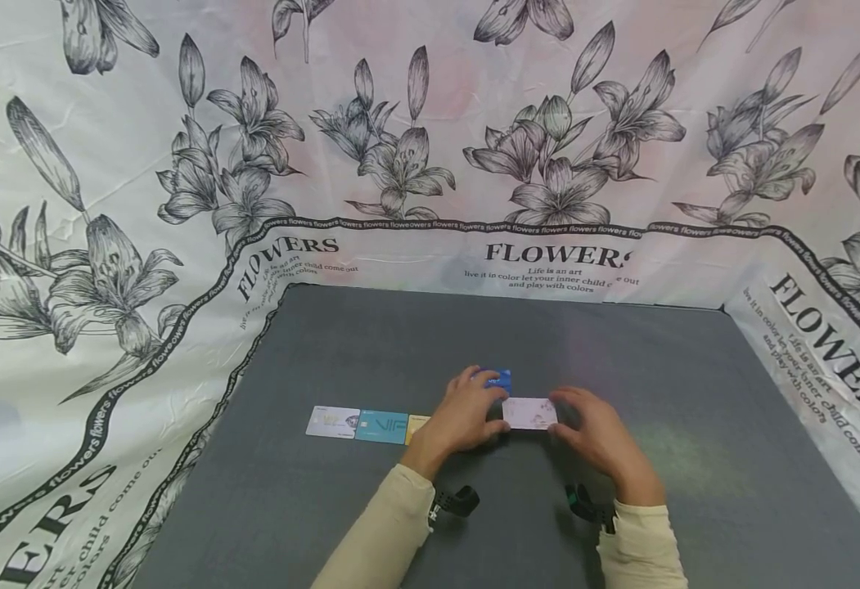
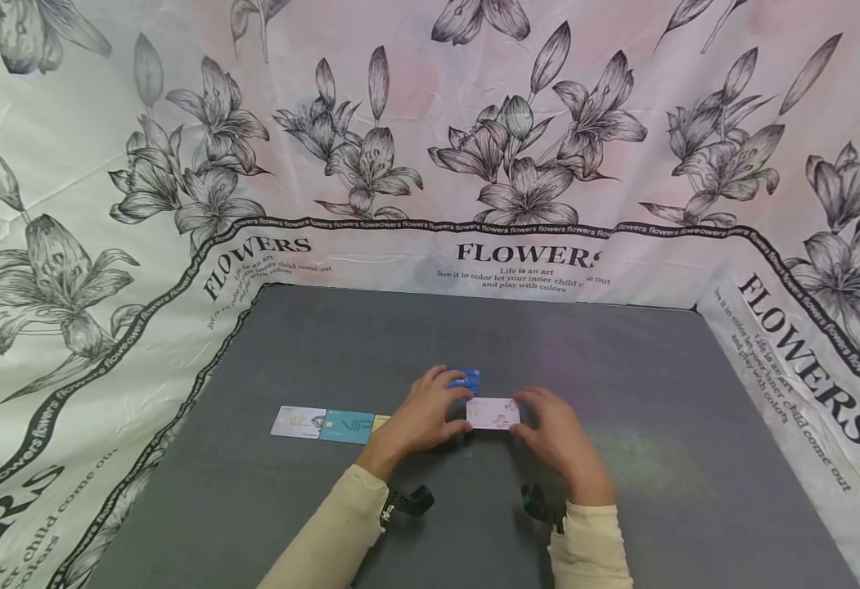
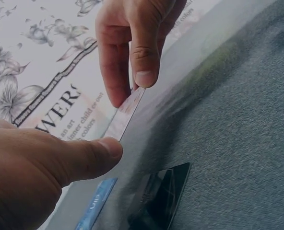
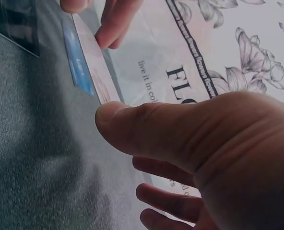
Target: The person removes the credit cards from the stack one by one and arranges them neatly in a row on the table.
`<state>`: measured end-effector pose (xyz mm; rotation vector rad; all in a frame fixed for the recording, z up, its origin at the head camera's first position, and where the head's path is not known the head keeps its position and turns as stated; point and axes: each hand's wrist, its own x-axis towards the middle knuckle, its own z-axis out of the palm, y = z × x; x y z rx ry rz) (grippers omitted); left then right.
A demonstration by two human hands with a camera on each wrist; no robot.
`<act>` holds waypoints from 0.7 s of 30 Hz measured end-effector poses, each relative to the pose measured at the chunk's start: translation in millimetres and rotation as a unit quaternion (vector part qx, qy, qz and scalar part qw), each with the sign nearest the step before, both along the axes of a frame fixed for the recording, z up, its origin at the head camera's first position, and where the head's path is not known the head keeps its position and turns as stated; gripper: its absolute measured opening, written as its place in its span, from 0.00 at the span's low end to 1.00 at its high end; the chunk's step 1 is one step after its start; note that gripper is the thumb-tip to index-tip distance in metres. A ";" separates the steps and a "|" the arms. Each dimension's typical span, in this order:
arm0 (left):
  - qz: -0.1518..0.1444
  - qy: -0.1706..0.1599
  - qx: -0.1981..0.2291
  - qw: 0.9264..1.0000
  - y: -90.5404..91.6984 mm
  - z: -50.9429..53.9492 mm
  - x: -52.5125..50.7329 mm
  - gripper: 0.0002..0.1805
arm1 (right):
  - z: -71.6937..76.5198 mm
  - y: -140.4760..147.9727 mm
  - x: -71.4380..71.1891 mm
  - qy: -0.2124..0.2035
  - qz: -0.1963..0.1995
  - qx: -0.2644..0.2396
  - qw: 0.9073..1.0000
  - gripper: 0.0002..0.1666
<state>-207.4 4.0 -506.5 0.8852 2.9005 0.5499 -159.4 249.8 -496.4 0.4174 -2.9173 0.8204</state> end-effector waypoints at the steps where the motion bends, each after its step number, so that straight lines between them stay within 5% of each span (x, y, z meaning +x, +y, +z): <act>1: -0.002 0.000 -0.002 1.000 0.8 -0.8 0.2 0.25 | -0.4 0.8 1.2 -0.002 -0.001 0.000 1.000 0.26; 21: -0.019 -0.005 -0.030 0.999 13.5 -9.0 13.4 0.25 | -6.5 15.0 15.5 -0.032 0.005 0.013 0.999 0.26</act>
